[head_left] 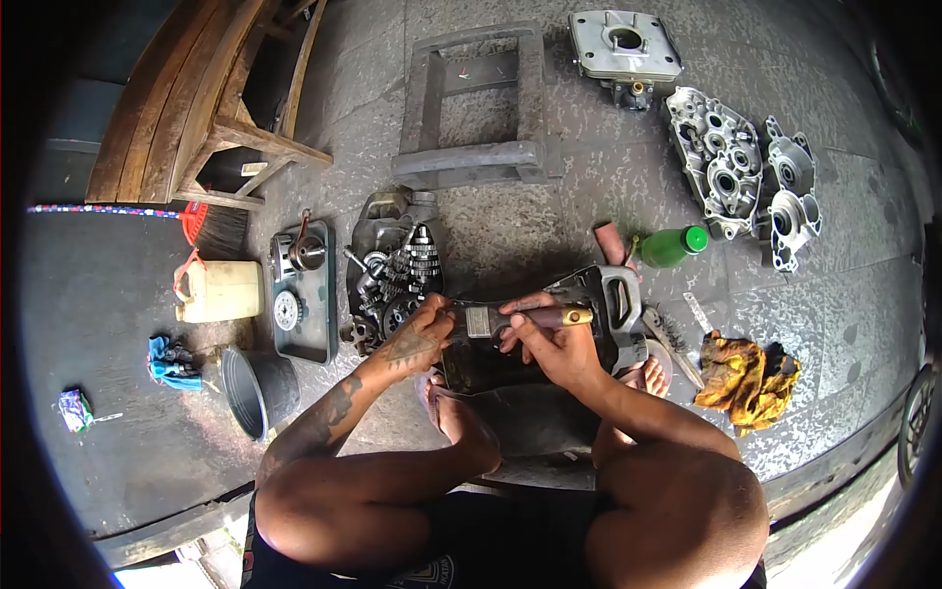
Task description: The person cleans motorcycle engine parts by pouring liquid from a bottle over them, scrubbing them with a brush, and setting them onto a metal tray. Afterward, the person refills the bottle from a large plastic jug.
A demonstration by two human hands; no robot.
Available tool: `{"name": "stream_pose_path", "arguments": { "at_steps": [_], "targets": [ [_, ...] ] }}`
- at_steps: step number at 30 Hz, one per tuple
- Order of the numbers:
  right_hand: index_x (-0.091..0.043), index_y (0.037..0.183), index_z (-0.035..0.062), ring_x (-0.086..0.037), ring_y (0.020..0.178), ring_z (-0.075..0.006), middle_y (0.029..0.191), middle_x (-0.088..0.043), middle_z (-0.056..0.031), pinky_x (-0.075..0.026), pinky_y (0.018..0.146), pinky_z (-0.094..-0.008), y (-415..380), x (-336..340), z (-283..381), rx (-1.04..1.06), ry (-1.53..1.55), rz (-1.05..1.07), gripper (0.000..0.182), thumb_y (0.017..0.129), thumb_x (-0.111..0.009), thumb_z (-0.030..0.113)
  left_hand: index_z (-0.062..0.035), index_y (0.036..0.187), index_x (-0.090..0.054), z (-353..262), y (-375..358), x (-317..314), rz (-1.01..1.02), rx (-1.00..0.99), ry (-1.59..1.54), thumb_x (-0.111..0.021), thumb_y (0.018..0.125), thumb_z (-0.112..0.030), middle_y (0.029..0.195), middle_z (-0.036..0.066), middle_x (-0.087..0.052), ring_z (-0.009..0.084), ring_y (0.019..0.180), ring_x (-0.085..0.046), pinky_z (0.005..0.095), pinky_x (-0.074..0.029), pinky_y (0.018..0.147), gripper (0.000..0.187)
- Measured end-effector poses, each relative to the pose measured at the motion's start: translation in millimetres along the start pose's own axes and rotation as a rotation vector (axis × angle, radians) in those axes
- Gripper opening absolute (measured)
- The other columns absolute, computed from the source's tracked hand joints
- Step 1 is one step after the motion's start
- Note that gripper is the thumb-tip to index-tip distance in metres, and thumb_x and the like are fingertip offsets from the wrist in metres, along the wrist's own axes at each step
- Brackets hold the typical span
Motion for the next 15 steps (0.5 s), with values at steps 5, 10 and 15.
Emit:
{"name": "stream_pose_path", "arguments": {
  "at_steps": [5,10,15],
  "targets": [
    [-0.063,0.101,-0.0016,-0.071,0.066,-0.0194,0.079,-0.069,-0.0117,-0.056,0.060,-0.0300,-10,6,-34,-0.018,-0.233,0.050,0.015,0.093,-0.063,0.011,-0.0147,0.121,-0.045,-21,0,-2,-0.081,-0.178,0.170,-0.044,0.104,-0.031,0.069,-0.004,-0.042,0.0040,0.049,-0.037,0.0213,-0.029,0.039,0.024],
    [-0.062,0.101,0.0015,-0.067,0.067,-0.0388,0.069,-0.066,-0.0185,-0.055,0.062,-0.0440,-17,21,-58,0.176,-0.748,0.109,0.021,0.087,-0.066,0.015,-0.0104,0.118,-0.052,-31,-1,-13,-0.064,-0.300,0.421,-0.048,0.103,-0.032,0.074,-0.003,-0.047,0.0084,0.065,-0.048,0.0260,-0.044,0.066,0.026],
    [-0.061,0.100,-0.0003,-0.064,0.063,-0.0413,0.066,-0.064,-0.0211,-0.052,0.060,-0.0495,-11,49,-29,0.167,-1.114,0.072,0.025,0.083,-0.067,0.018,-0.0070,0.111,-0.063,-37,-14,-23,-0.069,-0.307,0.653,-0.058,0.099,-0.028,0.082,0.008,-0.064,0.0155,0.067,-0.056,0.0325,-0.046,0.067,0.025]
  ]
}}
Point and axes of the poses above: each hand's wrist, its own y-axis towards the middle knuckle, its own x-axis out of the back of the hand, z = x × y, the point moved 8 cm from there along y, towards the middle knuckle
